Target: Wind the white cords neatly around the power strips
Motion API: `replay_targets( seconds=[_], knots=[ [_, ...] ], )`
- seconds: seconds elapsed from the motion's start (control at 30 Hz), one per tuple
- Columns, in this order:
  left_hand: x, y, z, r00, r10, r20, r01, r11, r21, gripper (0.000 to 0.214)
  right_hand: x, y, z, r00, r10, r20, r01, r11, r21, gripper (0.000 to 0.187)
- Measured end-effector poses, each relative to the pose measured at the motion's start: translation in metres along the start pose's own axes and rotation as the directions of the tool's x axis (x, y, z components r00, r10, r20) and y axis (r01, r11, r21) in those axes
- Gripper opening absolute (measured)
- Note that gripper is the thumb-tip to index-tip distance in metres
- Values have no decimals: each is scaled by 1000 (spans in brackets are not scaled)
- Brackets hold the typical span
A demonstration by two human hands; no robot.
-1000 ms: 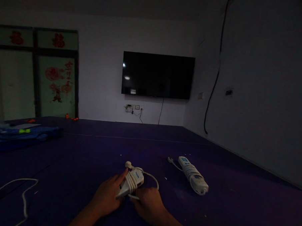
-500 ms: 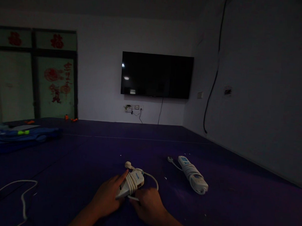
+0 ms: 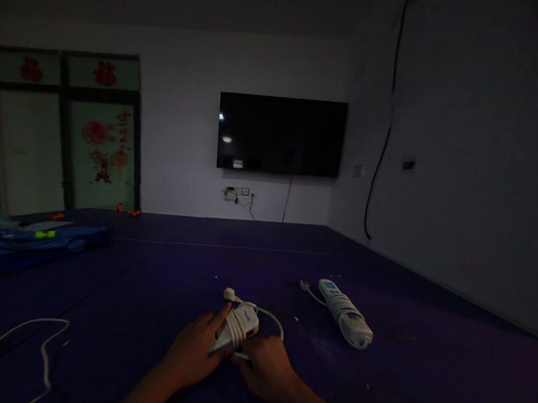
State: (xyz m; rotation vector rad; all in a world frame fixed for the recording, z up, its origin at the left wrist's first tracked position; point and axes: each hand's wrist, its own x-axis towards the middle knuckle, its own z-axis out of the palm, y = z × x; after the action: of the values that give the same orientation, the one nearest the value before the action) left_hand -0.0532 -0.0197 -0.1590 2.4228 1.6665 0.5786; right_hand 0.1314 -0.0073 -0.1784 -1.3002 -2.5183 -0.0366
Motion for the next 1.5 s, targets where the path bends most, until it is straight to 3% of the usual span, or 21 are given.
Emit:
replay_targets(
  seconds=[0.5,1.5],
  knots=[
    [3,0,3,998,-65,-7,65,997,-34,68,1,-1,0,999,-28,25,30,998,-58,25],
    [3,1,4,998,-62,-9,62,998,-20,64,2,2,5,998,-55,19,55,998,-32,24]
  ],
)
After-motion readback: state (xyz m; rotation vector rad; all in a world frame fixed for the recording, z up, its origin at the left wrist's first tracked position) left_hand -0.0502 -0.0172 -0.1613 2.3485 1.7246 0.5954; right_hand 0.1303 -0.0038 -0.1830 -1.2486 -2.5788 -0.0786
